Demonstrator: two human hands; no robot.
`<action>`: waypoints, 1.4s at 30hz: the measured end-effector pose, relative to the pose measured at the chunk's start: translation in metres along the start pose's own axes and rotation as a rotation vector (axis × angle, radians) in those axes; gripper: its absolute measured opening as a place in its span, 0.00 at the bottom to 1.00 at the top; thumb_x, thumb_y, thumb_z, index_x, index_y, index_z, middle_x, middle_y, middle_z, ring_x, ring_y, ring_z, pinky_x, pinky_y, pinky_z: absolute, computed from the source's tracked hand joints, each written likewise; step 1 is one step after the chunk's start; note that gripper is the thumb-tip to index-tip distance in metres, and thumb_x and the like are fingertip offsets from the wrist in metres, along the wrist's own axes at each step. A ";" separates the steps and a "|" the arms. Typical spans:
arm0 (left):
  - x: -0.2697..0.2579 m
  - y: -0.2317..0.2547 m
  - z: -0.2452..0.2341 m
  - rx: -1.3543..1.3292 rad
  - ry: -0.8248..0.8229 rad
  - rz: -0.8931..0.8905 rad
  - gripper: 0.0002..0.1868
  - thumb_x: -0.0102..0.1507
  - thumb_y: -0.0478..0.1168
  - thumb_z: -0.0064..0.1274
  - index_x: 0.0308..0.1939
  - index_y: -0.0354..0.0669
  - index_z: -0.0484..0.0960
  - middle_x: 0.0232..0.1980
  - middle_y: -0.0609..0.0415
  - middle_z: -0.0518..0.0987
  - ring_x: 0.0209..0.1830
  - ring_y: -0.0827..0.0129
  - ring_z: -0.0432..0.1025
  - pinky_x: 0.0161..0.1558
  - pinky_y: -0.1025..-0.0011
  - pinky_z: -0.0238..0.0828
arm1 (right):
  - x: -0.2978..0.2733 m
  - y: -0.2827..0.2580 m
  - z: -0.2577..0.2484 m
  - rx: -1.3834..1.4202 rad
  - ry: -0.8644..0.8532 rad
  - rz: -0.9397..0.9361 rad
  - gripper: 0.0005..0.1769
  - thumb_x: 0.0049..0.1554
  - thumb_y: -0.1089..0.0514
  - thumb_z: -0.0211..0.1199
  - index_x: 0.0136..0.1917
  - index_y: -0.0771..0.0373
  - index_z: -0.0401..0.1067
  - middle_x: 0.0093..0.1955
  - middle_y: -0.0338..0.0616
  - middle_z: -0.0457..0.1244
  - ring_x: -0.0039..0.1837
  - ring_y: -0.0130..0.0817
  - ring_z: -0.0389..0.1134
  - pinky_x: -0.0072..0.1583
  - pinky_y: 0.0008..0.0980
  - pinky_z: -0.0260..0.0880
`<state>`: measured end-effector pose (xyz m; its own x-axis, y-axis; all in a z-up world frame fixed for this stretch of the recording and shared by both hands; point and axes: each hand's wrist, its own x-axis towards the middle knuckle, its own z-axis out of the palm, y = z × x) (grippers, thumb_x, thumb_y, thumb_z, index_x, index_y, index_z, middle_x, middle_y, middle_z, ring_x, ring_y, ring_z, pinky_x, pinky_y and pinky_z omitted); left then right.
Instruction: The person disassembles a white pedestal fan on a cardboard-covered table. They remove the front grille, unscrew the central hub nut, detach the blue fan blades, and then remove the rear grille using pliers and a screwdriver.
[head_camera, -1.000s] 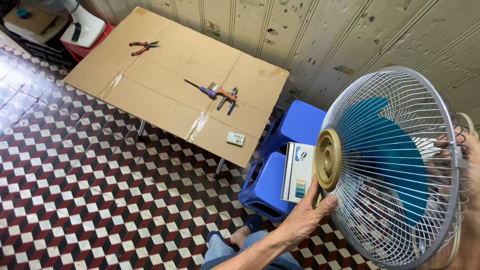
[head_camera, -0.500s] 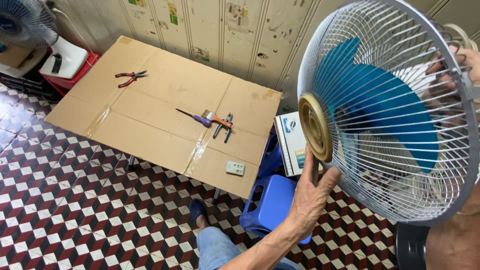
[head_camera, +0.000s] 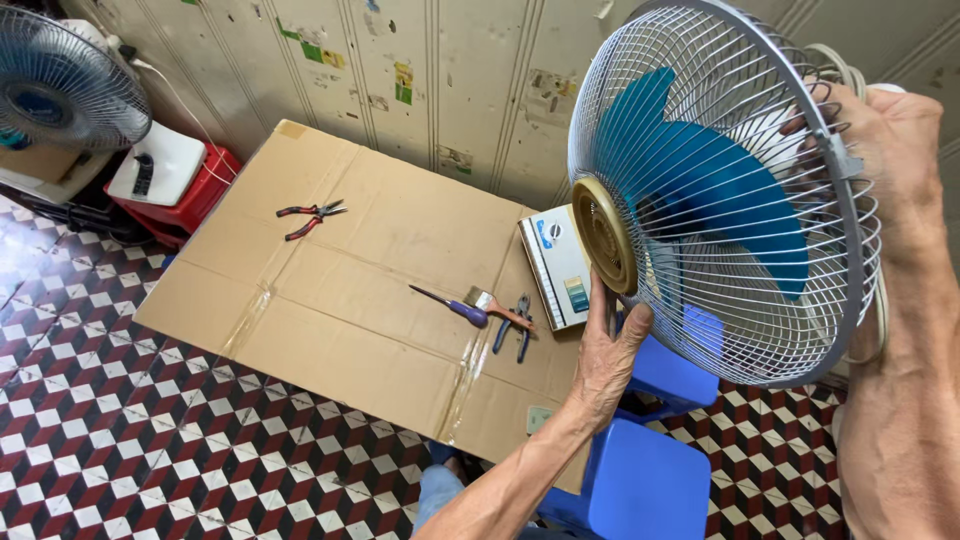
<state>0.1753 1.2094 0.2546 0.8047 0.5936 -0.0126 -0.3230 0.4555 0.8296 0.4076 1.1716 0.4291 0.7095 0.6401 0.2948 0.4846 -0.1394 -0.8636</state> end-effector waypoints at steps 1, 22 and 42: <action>0.009 0.004 -0.009 0.000 0.005 -0.010 0.72 0.49 0.83 0.49 0.83 0.53 0.31 0.84 0.42 0.44 0.84 0.49 0.41 0.77 0.53 0.47 | 0.012 0.005 0.011 0.004 -0.015 0.008 0.14 0.73 0.60 0.63 0.46 0.69 0.78 0.35 0.39 0.67 0.32 0.19 0.64 0.35 0.20 0.60; 0.096 0.030 -0.001 0.031 0.036 -0.084 0.70 0.53 0.78 0.50 0.81 0.53 0.23 0.83 0.35 0.41 0.82 0.44 0.44 0.76 0.49 0.48 | 0.127 0.063 0.018 0.106 -0.071 0.264 0.13 0.64 0.51 0.68 0.50 0.65 0.78 0.39 0.36 0.68 0.36 0.19 0.66 0.34 0.19 0.65; 0.105 0.012 0.025 0.715 0.227 0.398 0.49 0.67 0.55 0.49 0.81 0.39 0.40 0.84 0.36 0.38 0.85 0.45 0.36 0.79 0.54 0.35 | 0.107 0.049 -0.014 -0.429 -0.043 -0.012 0.12 0.61 0.55 0.61 0.52 0.64 0.79 0.40 0.44 0.71 0.43 0.29 0.70 0.48 0.35 0.71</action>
<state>0.2683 1.2606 0.2774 0.5538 0.7743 0.3063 -0.1062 -0.2991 0.9483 0.5146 1.2228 0.4236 0.6850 0.6732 0.2784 0.6679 -0.4277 -0.6091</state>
